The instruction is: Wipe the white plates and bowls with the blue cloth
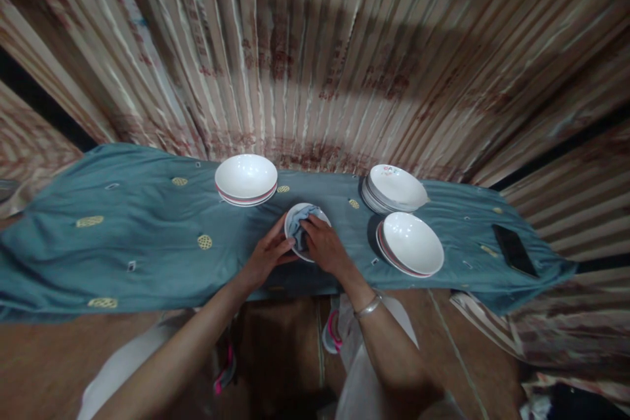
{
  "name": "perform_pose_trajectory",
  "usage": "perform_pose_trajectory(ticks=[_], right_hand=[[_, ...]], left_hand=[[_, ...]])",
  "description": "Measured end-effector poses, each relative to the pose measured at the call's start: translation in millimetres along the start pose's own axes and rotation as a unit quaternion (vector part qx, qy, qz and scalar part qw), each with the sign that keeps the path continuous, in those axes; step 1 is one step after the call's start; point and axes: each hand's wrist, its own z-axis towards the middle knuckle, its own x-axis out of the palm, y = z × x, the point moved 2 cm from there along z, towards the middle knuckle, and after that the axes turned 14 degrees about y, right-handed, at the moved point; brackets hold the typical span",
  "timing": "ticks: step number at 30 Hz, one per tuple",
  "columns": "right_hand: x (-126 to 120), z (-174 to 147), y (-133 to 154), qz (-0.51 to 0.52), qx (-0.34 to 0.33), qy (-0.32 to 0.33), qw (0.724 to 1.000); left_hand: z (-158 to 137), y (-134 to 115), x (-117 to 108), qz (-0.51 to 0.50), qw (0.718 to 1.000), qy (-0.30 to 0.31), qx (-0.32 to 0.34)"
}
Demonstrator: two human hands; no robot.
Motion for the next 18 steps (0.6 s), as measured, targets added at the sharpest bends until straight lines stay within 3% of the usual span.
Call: perform_pose_trajectory(ticks=[9,14,18], right_hand=[[-13,-7,0,-0.116,0.1,0.034,0.988],[-13,-10,-6,-0.135,0.071,0.061,0.986],[-15,-15,-11,-0.079,0.045,0.089,0.992]], left_hand=[[0,-2,2,0.012,1.0,-0.005,-0.006],[1,-2,2,0.021,1.0,-0.006,-0.015],[1,-4,2,0.027,0.999,-0.005,-0.021]])
